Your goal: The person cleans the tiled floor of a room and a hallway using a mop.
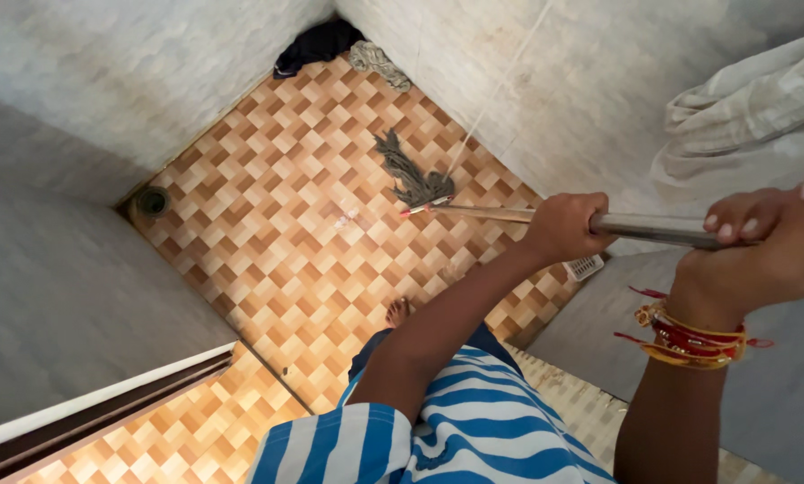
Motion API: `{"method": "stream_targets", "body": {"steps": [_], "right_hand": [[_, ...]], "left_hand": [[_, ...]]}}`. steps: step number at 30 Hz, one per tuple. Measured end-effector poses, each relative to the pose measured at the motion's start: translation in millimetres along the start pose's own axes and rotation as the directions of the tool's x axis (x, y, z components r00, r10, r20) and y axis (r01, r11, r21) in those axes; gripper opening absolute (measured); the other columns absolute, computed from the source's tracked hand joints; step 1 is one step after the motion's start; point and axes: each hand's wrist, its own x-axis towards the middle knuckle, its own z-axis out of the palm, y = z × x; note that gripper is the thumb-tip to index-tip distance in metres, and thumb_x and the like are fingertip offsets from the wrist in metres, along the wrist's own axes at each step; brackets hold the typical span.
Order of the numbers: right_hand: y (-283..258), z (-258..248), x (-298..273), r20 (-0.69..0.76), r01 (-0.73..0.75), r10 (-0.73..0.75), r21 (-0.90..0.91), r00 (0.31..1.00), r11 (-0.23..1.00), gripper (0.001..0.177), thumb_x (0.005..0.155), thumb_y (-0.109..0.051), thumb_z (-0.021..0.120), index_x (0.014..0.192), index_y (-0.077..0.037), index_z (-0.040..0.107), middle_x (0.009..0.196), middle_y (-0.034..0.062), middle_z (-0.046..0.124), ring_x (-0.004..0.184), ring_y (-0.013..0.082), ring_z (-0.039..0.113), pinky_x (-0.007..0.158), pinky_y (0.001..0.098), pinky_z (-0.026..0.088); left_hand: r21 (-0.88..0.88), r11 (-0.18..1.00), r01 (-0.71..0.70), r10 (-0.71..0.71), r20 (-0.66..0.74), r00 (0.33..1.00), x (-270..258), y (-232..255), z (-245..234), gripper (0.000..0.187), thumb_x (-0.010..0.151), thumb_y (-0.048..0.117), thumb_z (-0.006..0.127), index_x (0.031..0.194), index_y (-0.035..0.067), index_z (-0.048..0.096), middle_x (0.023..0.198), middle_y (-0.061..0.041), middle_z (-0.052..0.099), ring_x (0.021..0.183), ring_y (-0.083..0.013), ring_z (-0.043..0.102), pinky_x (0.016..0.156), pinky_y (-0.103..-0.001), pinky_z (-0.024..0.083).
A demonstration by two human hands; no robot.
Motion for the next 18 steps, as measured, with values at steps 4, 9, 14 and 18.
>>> {"method": "stream_targets", "body": {"steps": [4,9,14,18], "right_hand": [[0,9,-2,0.030,-0.002,0.002,-0.007,1.000,1.000,0.038,0.110,-0.003,0.053,0.073,-0.003,0.043,0.066,0.0119,0.048,0.052,0.0217,0.046,0.056,0.0330,0.040],[-12,26,-13,0.046,0.040,-0.038,-0.040,0.998,0.998,0.038,0.115,-0.003,0.057,0.080,-0.005,0.044,0.066,0.0116,0.048,0.053,0.0215,0.047,0.056,0.0350,0.043],[-24,64,-19,0.009,0.114,-0.113,-0.122,0.994,0.986,0.012,0.107,-0.003,0.060,0.101,-0.006,0.050,0.065,0.0058,0.048,0.045,0.0143,0.043,0.044,0.0319,0.041],[-32,90,-38,0.127,0.057,-0.057,-0.002,0.990,0.998,0.020,0.116,0.001,0.062,0.107,-0.005,0.045,0.071,0.0071,0.050,0.055,0.0123,0.047,0.054,0.0296,0.044]], "left_hand": [[-0.029,1.000,-0.007,0.006,-0.029,1.000,-1,0,-9,0.034,0.077,0.037,0.076,0.071,0.012,0.054,0.059,-0.005,0.059,0.053,-0.0255,0.061,0.052,-0.040,0.047],[-0.008,1.000,-0.004,0.004,-0.037,0.999,-6,-1,-12,0.035,0.079,0.036,0.076,0.071,0.012,0.052,0.059,-0.006,0.058,0.053,-0.0267,0.060,0.054,-0.041,0.046],[-0.038,0.999,-0.015,0.013,-0.054,0.998,-10,-14,-17,0.029,0.077,0.031,0.075,0.075,0.012,0.053,0.062,-0.007,0.059,0.055,-0.0269,0.061,0.057,-0.040,0.049],[-0.002,1.000,0.008,-0.008,-0.095,0.995,-15,-21,-39,0.031,0.076,0.031,0.079,0.078,0.010,0.055,0.065,-0.010,0.059,0.058,-0.0312,0.061,0.058,-0.043,0.048]]}}
